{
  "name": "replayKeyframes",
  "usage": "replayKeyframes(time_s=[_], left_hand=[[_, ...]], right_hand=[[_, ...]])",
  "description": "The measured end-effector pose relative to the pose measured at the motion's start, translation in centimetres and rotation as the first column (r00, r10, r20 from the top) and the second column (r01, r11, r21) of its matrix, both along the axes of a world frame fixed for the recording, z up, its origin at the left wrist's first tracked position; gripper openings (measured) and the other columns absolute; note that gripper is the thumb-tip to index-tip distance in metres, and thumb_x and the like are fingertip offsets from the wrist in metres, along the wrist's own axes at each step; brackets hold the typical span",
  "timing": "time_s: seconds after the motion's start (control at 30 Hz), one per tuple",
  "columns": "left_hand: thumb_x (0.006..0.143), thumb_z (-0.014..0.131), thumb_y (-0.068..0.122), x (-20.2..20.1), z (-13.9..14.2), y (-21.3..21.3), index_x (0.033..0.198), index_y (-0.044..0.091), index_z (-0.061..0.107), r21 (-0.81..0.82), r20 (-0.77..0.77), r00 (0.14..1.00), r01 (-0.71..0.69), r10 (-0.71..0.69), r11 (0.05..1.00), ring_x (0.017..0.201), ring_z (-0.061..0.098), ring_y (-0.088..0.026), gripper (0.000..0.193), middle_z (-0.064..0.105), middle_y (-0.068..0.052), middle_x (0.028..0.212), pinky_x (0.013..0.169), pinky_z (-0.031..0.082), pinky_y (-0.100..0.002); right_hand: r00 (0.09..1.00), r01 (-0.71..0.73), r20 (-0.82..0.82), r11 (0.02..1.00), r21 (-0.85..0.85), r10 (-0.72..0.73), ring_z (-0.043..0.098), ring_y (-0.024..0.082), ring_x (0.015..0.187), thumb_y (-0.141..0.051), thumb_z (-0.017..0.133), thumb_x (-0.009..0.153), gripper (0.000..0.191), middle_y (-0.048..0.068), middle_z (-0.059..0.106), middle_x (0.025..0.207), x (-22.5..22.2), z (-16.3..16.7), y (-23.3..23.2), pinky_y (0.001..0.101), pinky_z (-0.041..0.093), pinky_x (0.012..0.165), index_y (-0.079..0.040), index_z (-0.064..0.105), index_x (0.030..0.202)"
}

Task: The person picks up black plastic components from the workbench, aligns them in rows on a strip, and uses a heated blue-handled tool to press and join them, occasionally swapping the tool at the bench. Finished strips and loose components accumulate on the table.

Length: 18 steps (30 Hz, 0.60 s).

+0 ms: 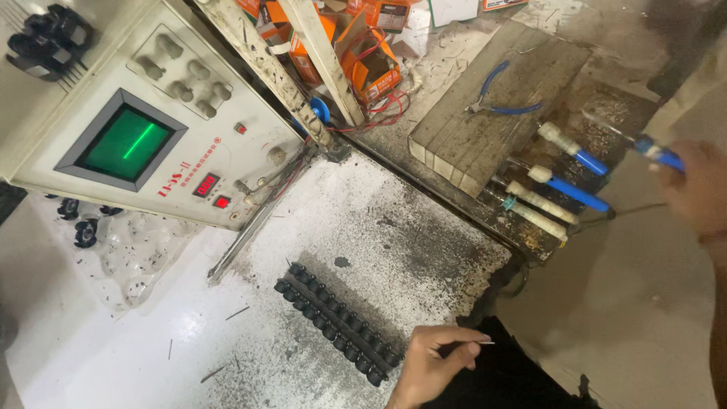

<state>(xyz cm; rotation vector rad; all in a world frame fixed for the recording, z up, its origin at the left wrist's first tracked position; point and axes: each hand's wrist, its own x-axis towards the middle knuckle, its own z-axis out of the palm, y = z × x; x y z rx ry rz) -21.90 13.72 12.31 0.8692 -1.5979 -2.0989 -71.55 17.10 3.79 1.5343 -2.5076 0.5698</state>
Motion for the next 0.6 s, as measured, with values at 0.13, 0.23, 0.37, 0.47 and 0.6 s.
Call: replayKeyframes(time_s=[0.13,0.23,0.37,0.47,0.6], left_hand=[[0.099,0.072,0.006,-1.7,-2.0,0.1,0.108,0.0,0.08,0.085,-0.047,0.998,-0.027,0.031,0.996,0.076,0.067,-0.014,0.013,0.073,-0.014,0.089,0.073,0.054,-0.028],[0.096,0.072,0.004,-3.0,-2.7,0.5,0.108,-0.002,0.077,-0.149,-0.134,0.991,0.003,-0.023,0.989,0.104,0.064,-0.015,0.014,0.07,-0.012,0.128,0.083,0.052,-0.028],[0.099,0.072,0.005,-2.6,-2.6,1.0,0.11,-0.003,0.076,-0.067,-0.232,0.964,-0.147,0.128,0.987,0.11,0.067,-0.018,0.014,0.071,-0.014,0.119,0.095,0.053,-0.03],[0.095,0.071,0.004,-0.8,-1.8,0.8,0.105,-0.003,0.078,0.002,-0.102,0.903,-0.419,0.417,0.908,0.1,0.067,-0.019,0.014,0.073,-0.015,0.112,0.088,0.053,-0.03],[0.094,0.069,0.001,2.7,-0.4,0.4,0.104,-0.005,0.077,-0.089,-0.203,0.774,-0.625,0.6,0.776,0.103,0.067,-0.02,0.014,0.072,-0.015,0.116,0.089,0.053,-0.03]], right_hand=[[0.964,-0.015,0.262,0.994,-0.105,0.042,0.069,0.022,0.08,-0.013,0.074,0.105,0.018,0.014,0.069,0.103,10.0,5.0,6.8,0.0328,0.054,0.07,-0.004,0.069,0.12],[0.93,-0.133,0.328,0.983,-0.125,0.167,0.069,0.016,0.068,-0.02,0.08,0.084,0.035,0.009,0.072,0.095,19.8,7.2,7.0,0.0301,0.055,0.059,-0.002,0.069,0.112],[0.719,-0.349,0.5,0.873,-0.341,0.483,0.07,0.023,0.087,-0.004,0.074,0.08,0.041,0.015,0.069,0.106,28.9,7.1,4.4,0.034,0.057,0.068,-0.002,0.069,0.121],[0.671,-0.488,0.345,0.741,-0.461,0.656,0.069,0.023,0.091,-0.008,0.08,0.084,0.039,0.013,0.067,0.111,31.8,6.7,3.6,0.0367,0.055,0.071,-0.005,0.07,0.121],[0.381,-0.765,0.137,0.395,-0.509,0.914,0.069,0.028,0.104,-0.022,0.09,0.085,0.045,0.01,0.069,0.111,34.8,6.6,3.0,0.0417,0.053,0.09,-0.007,0.069,0.122]])
